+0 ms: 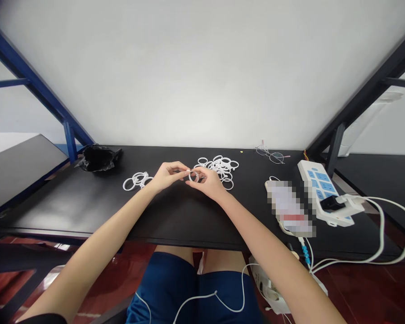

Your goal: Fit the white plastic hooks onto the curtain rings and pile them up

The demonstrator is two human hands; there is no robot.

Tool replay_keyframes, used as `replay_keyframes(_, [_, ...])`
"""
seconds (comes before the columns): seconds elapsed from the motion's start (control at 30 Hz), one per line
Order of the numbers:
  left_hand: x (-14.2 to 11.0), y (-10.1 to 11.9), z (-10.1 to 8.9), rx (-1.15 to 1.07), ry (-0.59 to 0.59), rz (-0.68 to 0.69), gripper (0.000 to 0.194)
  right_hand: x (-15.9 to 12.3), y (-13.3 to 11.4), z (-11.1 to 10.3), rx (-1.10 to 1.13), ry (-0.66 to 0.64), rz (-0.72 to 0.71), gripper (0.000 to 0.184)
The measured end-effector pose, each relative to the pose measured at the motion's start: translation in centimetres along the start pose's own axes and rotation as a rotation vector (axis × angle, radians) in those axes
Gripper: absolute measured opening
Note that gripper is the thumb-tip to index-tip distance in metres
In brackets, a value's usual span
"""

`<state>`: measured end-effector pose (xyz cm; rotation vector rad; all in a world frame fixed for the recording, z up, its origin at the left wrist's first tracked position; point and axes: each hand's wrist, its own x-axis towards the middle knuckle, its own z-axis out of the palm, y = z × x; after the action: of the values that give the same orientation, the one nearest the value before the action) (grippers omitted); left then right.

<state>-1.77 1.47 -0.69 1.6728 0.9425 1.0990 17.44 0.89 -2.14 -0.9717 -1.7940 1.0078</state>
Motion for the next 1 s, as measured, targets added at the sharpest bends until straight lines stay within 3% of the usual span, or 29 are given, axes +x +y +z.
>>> replay_keyframes(0.23, [0.1, -0.2, -0.2, 0.053, 0.043, -0.019, 0.031, 0.4, 0.1, -0.9, 0.066, 0.147, 0.052, 0.048])
replay_keyframes(0.5, [0.3, -0.8, -0.2, 0.112, 0.032, -0.019, 0.033, 0.7, 0.7, -1.2, 0.01, 0.129, 0.003, 0.027])
replay_keyframes(0.7, [0.3, -0.9, -0.4, 0.154, 0.052, -0.053, 0.032, 0.7, 1.2, -1.6, -0.109, 0.216, 0.088, 0.022])
replay_keyframes(1.0, [0.4, -1.5, -0.4, 0.219, 0.027, -0.025, 0.03, 0.7, 1.7, -1.8, -0.225, 0.201, 0.184, 0.018])
